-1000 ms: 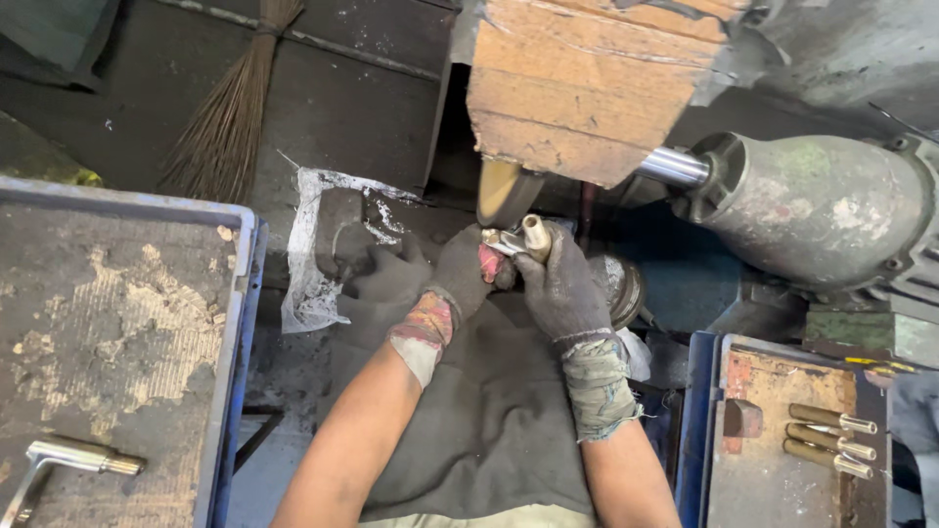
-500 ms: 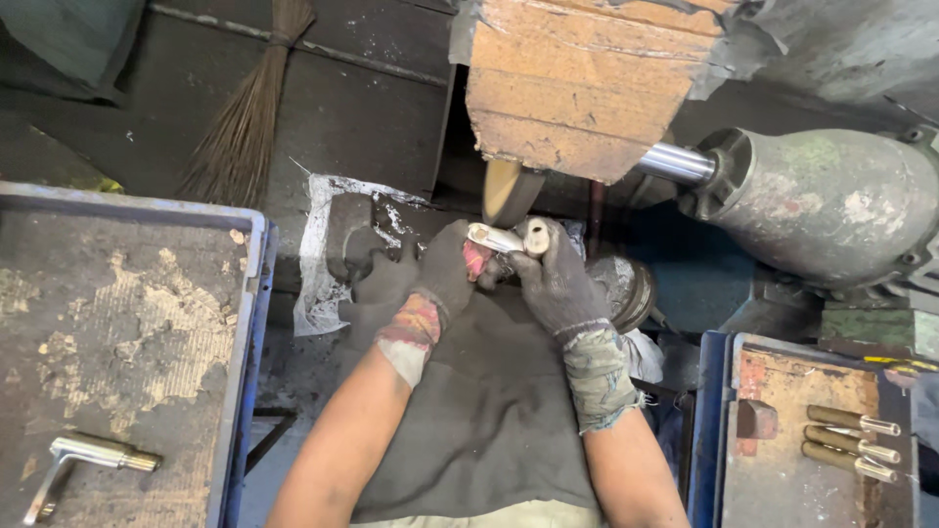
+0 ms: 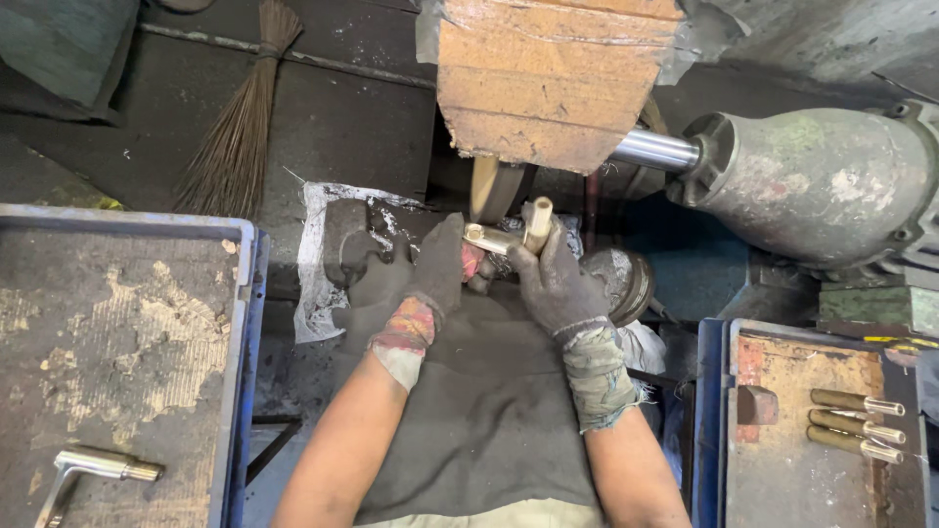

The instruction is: The person uses a bench grinder to smooth the edges of small L-shaped metal pieces. They hold each piece with gloved hands, rotate it against the spinning wheel, and place finished pieces into a tray. The process is repeated for several identical parts.

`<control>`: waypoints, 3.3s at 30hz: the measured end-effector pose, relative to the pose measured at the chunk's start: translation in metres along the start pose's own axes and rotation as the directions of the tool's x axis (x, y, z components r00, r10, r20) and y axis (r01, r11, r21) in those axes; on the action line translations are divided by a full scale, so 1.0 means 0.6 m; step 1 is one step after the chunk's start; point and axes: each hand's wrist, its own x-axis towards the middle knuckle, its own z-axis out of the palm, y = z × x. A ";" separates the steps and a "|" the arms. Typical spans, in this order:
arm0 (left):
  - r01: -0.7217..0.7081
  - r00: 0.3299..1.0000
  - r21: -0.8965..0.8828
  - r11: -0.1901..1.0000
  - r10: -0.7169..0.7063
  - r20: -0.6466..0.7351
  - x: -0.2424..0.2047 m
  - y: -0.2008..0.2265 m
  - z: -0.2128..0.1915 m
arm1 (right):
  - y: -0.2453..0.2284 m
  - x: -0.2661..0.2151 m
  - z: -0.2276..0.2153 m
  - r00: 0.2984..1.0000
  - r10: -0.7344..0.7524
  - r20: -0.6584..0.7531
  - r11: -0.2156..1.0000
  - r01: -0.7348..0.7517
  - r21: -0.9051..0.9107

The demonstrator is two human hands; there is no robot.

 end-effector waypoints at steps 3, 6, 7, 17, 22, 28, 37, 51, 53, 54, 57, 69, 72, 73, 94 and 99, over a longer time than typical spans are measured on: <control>-0.068 0.986 -0.172 0.983 0.093 0.139 0.015 -0.012 0.004 | -0.001 -0.016 0.034 0.813 0.457 0.361 0.762 -0.568 0.313; -0.027 0.999 -0.160 0.987 0.031 0.023 0.031 -0.024 0.001 | 0.010 -0.037 0.066 0.987 0.037 0.154 0.997 -0.027 -0.070; -0.045 0.999 -0.160 0.986 0.045 -0.003 0.037 -0.026 -0.001 | 0.012 -0.041 0.077 0.986 0.032 0.165 0.998 -0.022 -0.061; -0.108 0.993 -0.155 0.982 0.100 -0.058 0.034 -0.022 -0.016 | 0.002 -0.012 0.101 0.884 0.331 0.331 0.681 -0.466 0.565; -0.081 0.997 -0.170 0.982 0.078 -0.027 0.036 -0.020 0.008 | 0.008 -0.001 0.090 0.767 0.447 0.461 0.464 -0.639 0.614; -0.053 0.995 -0.166 0.985 0.038 -0.091 0.033 -0.009 0.007 | 0.015 -0.024 0.127 0.960 0.199 0.195 0.908 -0.256 0.332; -0.080 0.994 -0.183 0.980 0.065 -0.087 0.066 -0.041 -0.016 | 0.012 -0.026 0.142 0.912 0.299 0.279 0.745 -0.406 0.529; -0.049 0.994 -0.155 0.987 0.033 -0.103 0.061 -0.028 -0.016 | -0.006 -0.043 0.175 0.991 0.087 0.099 0.990 -0.075 -0.120; -0.076 0.993 -0.139 0.987 0.061 -0.106 0.064 -0.028 -0.011 | 0.002 -0.048 0.176 0.984 0.094 0.154 0.996 -0.094 -0.006; -0.087 0.992 -0.130 0.988 0.073 -0.104 0.066 -0.031 -0.009 | 0.007 -0.047 0.173 0.978 0.098 0.182 0.993 -0.108 0.049; -0.005 0.997 -0.166 0.986 -0.008 -0.077 0.076 -0.043 -0.006 | 0.005 -0.040 0.154 0.974 0.190 0.124 0.973 -0.203 0.108; -0.057 0.990 -0.101 0.993 0.043 -0.133 0.100 -0.062 -0.021 | -0.009 -0.045 0.182 0.985 0.051 0.168 0.979 -0.016 -0.205; -0.126 0.986 -0.244 0.962 0.096 -0.134 0.094 -0.044 -0.022 | -0.007 -0.039 0.203 0.937 0.227 0.265 0.925 -0.293 0.241; -0.110 0.988 -0.208 0.972 0.085 -0.128 0.087 -0.037 -0.023 | -0.010 -0.031 0.205 0.970 0.172 0.173 0.973 -0.195 0.124; -0.359 0.921 0.229 0.905 0.305 0.242 -0.121 0.099 0.021 | -0.027 -0.015 0.020 0.909 0.402 0.107 0.592 -0.347 0.727; -0.329 0.941 0.401 0.855 0.261 0.214 -0.155 0.128 0.055 | -0.034 -0.024 0.047 0.872 0.433 0.226 0.321 -0.384 0.866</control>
